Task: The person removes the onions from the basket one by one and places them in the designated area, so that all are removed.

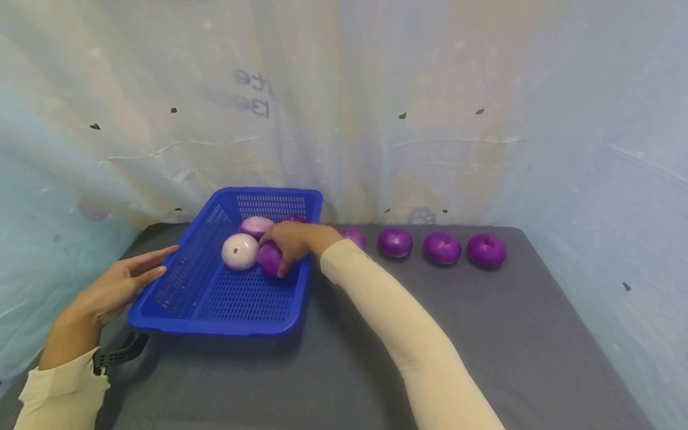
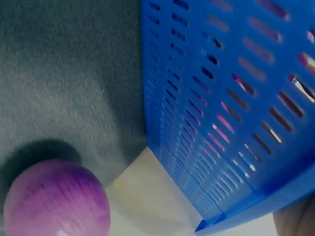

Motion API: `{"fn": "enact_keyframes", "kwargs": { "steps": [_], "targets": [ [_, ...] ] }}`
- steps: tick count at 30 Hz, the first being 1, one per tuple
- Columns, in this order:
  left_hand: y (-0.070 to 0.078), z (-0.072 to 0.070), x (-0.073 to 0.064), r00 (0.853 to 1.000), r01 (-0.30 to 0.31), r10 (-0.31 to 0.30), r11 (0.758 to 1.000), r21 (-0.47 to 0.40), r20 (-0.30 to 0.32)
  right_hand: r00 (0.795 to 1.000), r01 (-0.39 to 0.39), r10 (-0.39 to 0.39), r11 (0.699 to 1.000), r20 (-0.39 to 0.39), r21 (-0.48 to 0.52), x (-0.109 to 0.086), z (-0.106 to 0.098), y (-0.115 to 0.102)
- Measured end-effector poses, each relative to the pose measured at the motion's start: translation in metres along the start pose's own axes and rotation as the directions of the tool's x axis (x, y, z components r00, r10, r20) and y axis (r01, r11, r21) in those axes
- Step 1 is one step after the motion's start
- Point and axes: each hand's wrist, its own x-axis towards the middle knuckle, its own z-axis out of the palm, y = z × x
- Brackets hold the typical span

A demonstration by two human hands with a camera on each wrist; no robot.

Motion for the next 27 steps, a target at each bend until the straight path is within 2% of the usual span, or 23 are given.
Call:
{"fn": "enact_keyframes", "kwargs": {
  "steps": [7,17,23,27],
  "targets": [
    [0.002,0.001,0.001,1.0,-0.002,0.002,1.0,0.005,-0.005,0.996,0.041,-0.035,0.997,-0.076,0.072,-0.007,0.001,-0.002],
    [0.001,0.0,0.001,1.0,-0.016,0.016,0.999,0.035,0.003,0.977,0.082,-0.045,0.982,-0.209,0.168,-0.033,0.0,-0.016],
    [0.005,0.0,-0.001,0.999,-0.03,0.029,0.999,0.043,0.026,0.947,0.126,-0.057,0.971,-0.315,0.203,-0.059,-0.006,-0.022],
    [0.006,0.0,-0.001,0.999,-0.043,0.042,0.997,0.061,0.028,0.923,0.116,-0.019,0.966,-0.384,0.231,-0.082,-0.009,-0.021]
  ]
}}
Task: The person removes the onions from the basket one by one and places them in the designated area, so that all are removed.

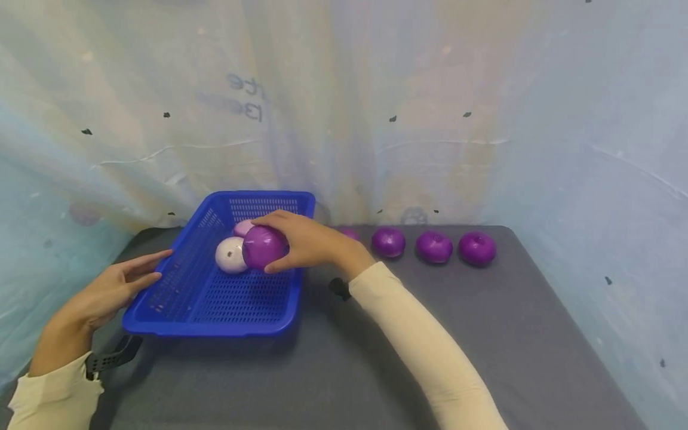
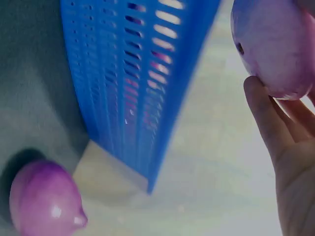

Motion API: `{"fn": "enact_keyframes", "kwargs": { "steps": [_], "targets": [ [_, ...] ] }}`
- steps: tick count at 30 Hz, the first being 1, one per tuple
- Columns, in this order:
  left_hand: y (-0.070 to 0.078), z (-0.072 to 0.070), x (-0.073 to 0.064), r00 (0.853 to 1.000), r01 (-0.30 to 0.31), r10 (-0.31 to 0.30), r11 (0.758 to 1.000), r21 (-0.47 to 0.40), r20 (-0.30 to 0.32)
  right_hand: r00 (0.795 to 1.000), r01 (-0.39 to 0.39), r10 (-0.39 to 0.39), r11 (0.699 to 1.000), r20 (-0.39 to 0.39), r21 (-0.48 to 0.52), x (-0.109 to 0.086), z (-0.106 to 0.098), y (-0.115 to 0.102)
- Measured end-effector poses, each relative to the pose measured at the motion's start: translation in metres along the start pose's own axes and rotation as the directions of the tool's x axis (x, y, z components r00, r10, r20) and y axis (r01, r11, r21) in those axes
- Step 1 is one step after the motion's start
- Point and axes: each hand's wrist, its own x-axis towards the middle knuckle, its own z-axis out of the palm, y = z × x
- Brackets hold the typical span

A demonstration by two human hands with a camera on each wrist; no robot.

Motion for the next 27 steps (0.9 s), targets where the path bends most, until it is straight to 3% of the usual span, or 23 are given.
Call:
{"fn": "enact_keyframes", "kwargs": {
  "steps": [9,20,27],
  "targets": [
    [-0.003,-0.009,-0.006,0.999,-0.037,0.038,0.997,0.065,-0.017,0.99,-0.035,0.045,0.997,-0.137,0.071,-0.045,-0.01,0.017],
    [-0.006,-0.011,-0.006,0.999,-0.032,0.031,0.999,0.021,0.027,0.967,-0.087,0.109,0.991,-0.23,0.102,-0.082,0.009,0.039],
    [-0.005,-0.011,-0.005,0.999,-0.042,0.042,0.999,0.008,0.034,0.955,-0.121,0.146,0.987,-0.259,0.109,-0.095,0.021,0.055]
  ]
}}
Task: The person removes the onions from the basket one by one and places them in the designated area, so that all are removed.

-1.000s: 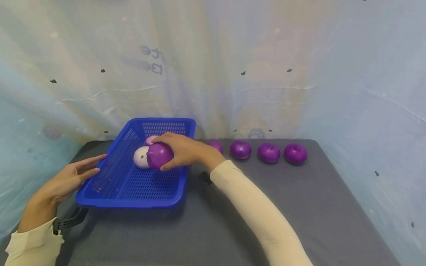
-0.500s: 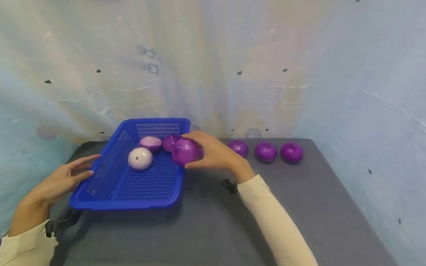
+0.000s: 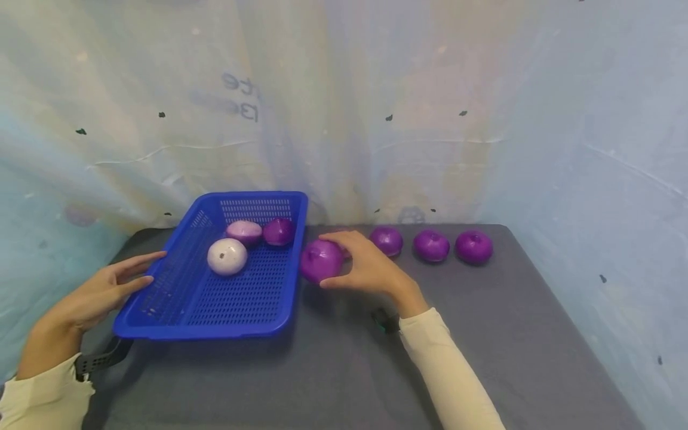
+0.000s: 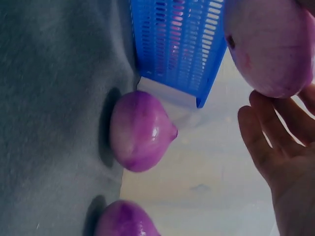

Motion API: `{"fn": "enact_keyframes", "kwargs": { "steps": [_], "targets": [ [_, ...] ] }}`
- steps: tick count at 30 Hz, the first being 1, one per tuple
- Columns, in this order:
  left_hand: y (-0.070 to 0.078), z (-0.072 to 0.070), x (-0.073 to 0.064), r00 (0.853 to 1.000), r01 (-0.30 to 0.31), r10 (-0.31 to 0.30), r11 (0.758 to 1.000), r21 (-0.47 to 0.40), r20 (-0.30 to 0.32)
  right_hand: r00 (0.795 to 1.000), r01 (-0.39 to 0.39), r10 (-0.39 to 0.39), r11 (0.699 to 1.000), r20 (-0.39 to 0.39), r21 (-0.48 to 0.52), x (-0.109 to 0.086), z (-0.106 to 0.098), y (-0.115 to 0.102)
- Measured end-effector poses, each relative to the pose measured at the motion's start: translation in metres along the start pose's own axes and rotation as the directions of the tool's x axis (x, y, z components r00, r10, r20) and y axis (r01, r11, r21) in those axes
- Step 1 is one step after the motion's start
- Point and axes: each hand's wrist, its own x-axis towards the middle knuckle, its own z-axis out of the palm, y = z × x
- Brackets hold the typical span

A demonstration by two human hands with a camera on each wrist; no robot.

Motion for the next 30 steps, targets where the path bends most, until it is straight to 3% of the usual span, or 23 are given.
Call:
{"fn": "enact_keyframes", "kwargs": {
  "steps": [10,16,30],
  "targets": [
    [0.002,-0.003,0.0,1.0,0.014,-0.014,1.0,-0.004,0.003,0.999,-0.04,0.04,0.996,0.012,0.076,-0.004,-0.01,0.016],
    [0.001,-0.004,0.0,0.999,0.03,-0.03,0.999,-0.016,0.013,0.996,-0.062,0.056,0.994,0.069,0.09,-0.008,-0.011,0.027],
    [-0.001,0.001,0.001,1.0,0.028,-0.028,1.0,-0.006,0.003,0.974,-0.15,0.14,0.987,0.177,0.047,-0.011,-0.003,0.044]
  ]
}}
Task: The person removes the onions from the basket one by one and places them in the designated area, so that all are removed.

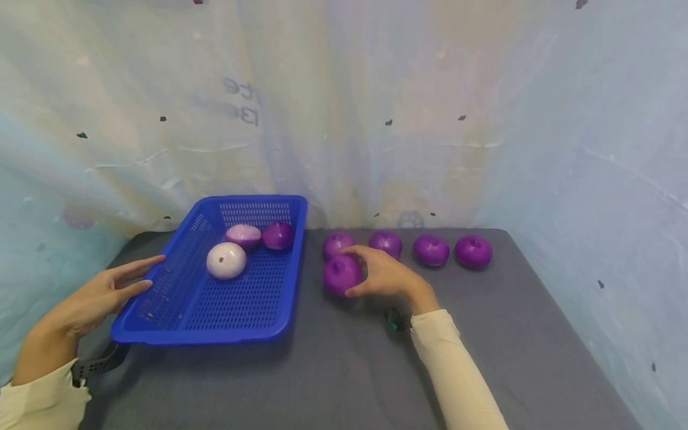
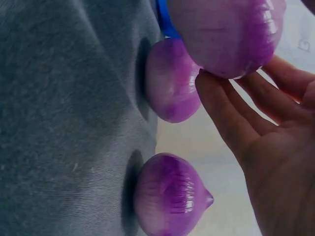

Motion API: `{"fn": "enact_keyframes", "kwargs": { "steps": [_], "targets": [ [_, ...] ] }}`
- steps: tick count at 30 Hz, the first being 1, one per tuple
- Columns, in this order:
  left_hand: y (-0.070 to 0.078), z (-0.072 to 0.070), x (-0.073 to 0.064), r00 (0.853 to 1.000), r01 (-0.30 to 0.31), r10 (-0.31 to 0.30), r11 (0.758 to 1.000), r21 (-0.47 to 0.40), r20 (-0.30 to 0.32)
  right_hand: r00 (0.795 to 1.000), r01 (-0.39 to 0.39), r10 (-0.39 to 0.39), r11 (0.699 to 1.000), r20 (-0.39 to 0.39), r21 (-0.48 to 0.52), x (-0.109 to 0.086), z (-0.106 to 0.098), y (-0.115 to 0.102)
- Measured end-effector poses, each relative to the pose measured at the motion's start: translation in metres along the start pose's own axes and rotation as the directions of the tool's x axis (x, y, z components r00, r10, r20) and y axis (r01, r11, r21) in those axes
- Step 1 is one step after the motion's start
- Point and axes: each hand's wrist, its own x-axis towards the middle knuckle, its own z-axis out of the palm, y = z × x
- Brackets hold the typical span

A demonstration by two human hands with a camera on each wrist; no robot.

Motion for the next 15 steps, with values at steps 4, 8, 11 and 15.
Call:
{"fn": "enact_keyframes", "kwargs": {
  "steps": [4,8,11,15],
  "targets": [
    [0.001,-0.001,-0.001,1.0,-0.012,0.013,1.0,-0.018,0.012,1.0,0.002,-0.002,1.0,0.005,-0.025,0.001,0.003,0.005],
    [0.001,-0.001,-0.002,1.0,-0.019,0.019,1.0,-0.025,0.019,1.0,0.002,-0.002,1.0,0.01,-0.031,0.002,0.004,0.009],
    [0.002,0.0,-0.002,1.0,-0.015,0.015,1.0,-0.018,0.013,1.0,-0.002,0.003,1.0,0.022,-0.03,0.003,0.005,0.011],
    [0.003,0.0,-0.002,1.0,-0.009,0.01,1.0,-0.017,0.009,0.999,0.001,0.0,1.0,0.045,-0.026,0.003,0.007,0.013]
  ]
}}
